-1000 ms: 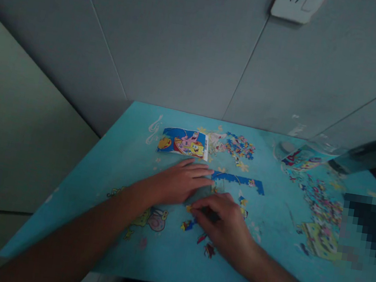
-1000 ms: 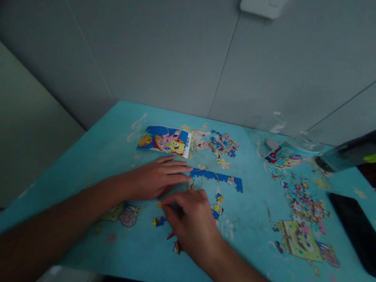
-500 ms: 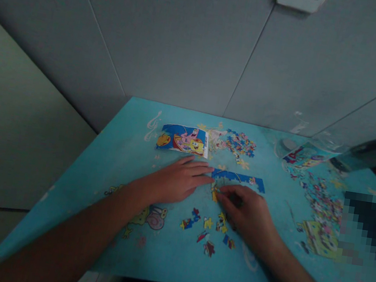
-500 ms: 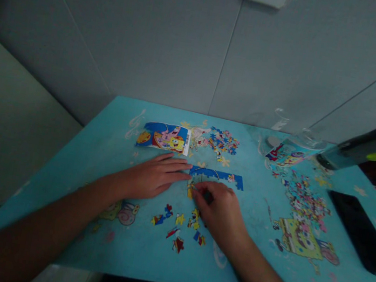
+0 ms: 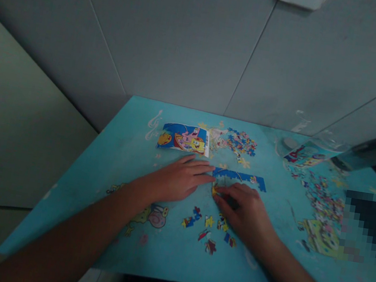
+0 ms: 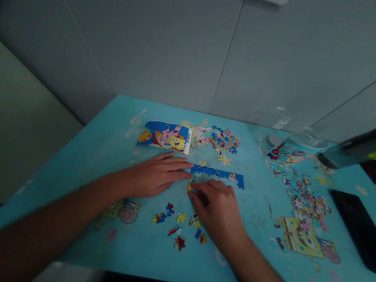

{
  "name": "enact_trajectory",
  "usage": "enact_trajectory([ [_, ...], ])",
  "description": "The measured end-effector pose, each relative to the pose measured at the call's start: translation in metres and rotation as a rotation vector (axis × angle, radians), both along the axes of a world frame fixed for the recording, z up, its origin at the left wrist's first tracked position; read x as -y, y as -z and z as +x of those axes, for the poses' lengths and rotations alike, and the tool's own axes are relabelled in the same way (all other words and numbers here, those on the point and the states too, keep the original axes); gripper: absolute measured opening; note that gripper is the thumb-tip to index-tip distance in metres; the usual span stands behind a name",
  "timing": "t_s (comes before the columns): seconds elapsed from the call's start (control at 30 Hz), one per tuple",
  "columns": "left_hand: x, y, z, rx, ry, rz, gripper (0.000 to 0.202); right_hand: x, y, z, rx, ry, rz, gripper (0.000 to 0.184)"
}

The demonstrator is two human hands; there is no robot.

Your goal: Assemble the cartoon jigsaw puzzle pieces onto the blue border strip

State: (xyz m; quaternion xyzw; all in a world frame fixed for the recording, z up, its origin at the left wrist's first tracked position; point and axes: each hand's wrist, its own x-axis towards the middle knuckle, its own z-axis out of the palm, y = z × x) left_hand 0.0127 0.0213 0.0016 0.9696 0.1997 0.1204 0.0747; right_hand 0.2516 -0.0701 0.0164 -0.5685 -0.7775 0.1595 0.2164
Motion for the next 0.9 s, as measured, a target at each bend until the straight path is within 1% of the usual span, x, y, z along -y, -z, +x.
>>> enact_trajectory([
  [0.13,0.0,-0.001,0.0,-0.008,-0.003,0.001,0.047,0.0,-0.002,-0.001,0.069,-0.029,0.018,0.009],
  [0.23,0.0,-0.001,0.0,-0.001,-0.001,0.008,0.047,0.001,-0.003,-0.002,0.098,-0.044,0.017,0.009],
  [0.37,-0.001,0.001,-0.001,0.001,0.003,0.016,0.046,0.001,-0.006,-0.002,0.043,-0.051,0.017,0.013],
  [0.43,-0.001,0.001,-0.001,0.0,0.006,0.018,0.047,0.0,-0.01,-0.001,-0.032,-0.013,0.045,0.018],
  [0.5,-0.001,0.002,-0.001,-0.007,0.004,0.011,0.047,-0.001,-0.014,0.003,-0.092,0.063,0.098,0.019],
  [0.57,-0.001,0.001,-0.001,-0.014,-0.003,-0.002,0.047,-0.003,-0.018,0.007,-0.116,0.14,0.141,0.019],
  [0.63,-0.001,0.001,-0.001,-0.016,-0.005,-0.015,0.046,-0.004,-0.021,0.011,-0.111,0.192,0.154,0.02],
  [0.7,-0.001,0.0,0.0,-0.02,-0.004,-0.022,0.046,-0.005,-0.021,0.013,-0.098,0.208,0.146,0.021],
  [0.9,-0.001,0.0,0.0,-0.013,-0.001,-0.028,0.046,-0.005,-0.019,0.01,-0.082,0.196,0.129,0.024],
])
